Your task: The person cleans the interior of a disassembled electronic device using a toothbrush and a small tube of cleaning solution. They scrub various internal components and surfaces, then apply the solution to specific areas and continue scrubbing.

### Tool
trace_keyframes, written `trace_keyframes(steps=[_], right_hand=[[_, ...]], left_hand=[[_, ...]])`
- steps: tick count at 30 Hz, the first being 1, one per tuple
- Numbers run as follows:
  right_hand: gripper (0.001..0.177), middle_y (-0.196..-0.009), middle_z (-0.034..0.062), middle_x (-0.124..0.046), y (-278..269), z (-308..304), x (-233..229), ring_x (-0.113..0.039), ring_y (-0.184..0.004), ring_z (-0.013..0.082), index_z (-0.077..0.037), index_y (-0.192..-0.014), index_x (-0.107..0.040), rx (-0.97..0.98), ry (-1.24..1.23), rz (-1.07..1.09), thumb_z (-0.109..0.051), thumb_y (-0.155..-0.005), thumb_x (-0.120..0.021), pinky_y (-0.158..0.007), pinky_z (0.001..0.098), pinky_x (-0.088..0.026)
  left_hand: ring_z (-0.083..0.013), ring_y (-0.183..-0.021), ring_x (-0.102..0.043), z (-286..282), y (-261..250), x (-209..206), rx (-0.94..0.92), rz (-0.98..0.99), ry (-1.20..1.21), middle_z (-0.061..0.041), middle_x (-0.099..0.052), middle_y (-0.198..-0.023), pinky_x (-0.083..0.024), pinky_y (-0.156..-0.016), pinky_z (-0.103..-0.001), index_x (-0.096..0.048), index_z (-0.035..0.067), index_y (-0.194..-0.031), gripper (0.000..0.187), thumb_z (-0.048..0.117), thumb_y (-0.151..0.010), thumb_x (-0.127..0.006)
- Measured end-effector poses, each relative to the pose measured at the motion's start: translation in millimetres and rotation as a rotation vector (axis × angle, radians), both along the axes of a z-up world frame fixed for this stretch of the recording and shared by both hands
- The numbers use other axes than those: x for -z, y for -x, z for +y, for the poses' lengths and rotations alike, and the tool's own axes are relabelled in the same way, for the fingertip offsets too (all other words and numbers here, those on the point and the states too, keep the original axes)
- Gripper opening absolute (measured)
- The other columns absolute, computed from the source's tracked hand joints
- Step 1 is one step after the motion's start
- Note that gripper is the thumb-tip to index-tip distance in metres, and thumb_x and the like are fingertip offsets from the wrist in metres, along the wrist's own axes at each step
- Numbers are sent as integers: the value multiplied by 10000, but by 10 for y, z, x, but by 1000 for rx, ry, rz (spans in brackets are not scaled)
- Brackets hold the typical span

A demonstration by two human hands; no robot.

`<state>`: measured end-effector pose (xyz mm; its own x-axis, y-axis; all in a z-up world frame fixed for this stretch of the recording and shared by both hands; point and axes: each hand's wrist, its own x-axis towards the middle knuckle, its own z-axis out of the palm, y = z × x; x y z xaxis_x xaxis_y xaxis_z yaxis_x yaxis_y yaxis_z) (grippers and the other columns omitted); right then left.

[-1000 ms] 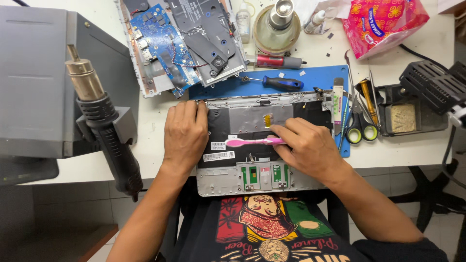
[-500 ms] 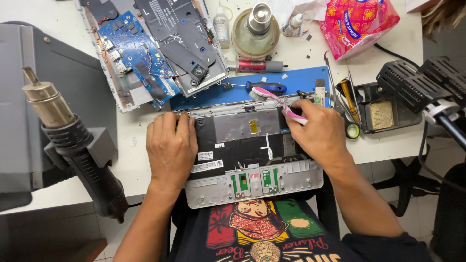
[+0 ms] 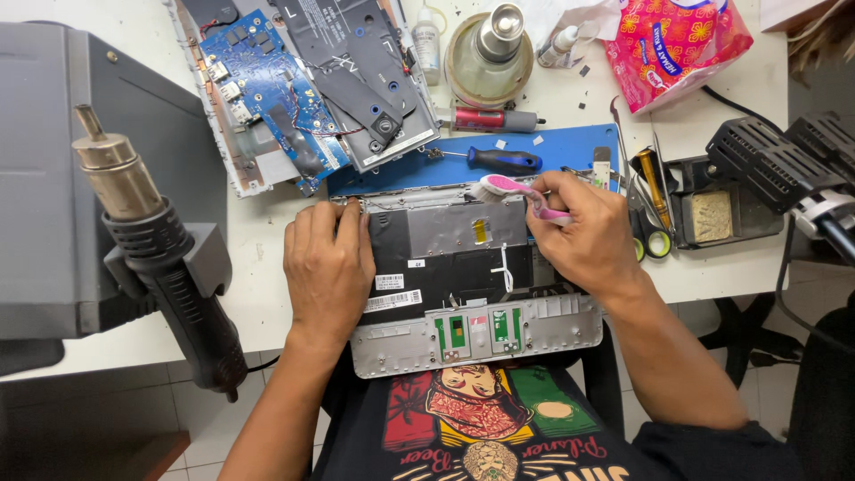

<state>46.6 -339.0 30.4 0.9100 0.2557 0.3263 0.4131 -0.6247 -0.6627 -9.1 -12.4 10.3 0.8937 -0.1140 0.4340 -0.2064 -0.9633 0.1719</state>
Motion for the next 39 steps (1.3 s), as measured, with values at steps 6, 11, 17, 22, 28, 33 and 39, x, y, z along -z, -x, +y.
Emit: trace_keyframes(steps=[6,11,17,22,28,33,39], right_hand=[[152,-537,-1,-602,-32,22,-66,-624,-507,219,-97,-958,-775,-109,96,45,20,-911,-859,-563,336,-529],[101,-545,98,-595,148,-15,-271,-613,-489,278,-41,-968,-793,-182,-12,222,17,-889,-817,-545,406,-531],[88,-589,57,-572,-52,-5,-318,-546,-526,186,-60,-979,-809,-111,-132,121,-40,-1059,-779,-552,329,-486],[113,-714,132,-602,-161,291,-453,-549,-560,228,5,-1003,-771,-167,-173,26,-12,-1109,-736,-501,322,-446],[118,-770,144,-619,-116,306,-511,-541,-533,216,-10,-979,-742,-234,-169,58,-14,-1086,-693,-463,334,-440],[224,-1026,152,-658,-149,46,-353,-623,-699,289,3,-1203,-810,-143,-45,-92,-108,-1035,-908,-556,372,-502],[290,-1294,129,-817,-136,387,-380,-783,-1173,326,-55,-1336,-820,-403,325,-189,-39,-1047,-801,-986,447,-640]], left_hand=[[-277,-989,-730,3,5,35,-15,-12,50,-45,-623,-968,-546,-837,-402,-857,44,-1166,114,95,-1088,-791],[-262,-985,-726,4,-14,73,-15,-25,43,-35,-614,-966,-547,-839,-395,-856,52,-1157,100,95,-1091,-795],[-263,-992,-725,4,7,76,-19,-37,39,-34,-614,-967,-545,-842,-399,-855,51,-1164,105,79,-1074,-809],[-284,-1006,-715,20,24,104,-22,-34,60,-44,-613,-988,-541,-838,-412,-842,46,-1184,137,46,-1056,-794],[-288,-1028,-717,12,41,127,-38,-10,95,-48,-623,-1005,-545,-852,-417,-837,44,-1203,151,48,-1064,-777],[-281,-1039,-710,8,28,150,-23,-4,78,-48,-617,-1014,-543,-860,-419,-831,48,-1221,155,102,-1087,-776],[-345,-918,-577,-22,57,69,-32,26,111,-108,-608,-1043,-491,-790,-477,-770,22,-1254,164,120,-1130,-728]])
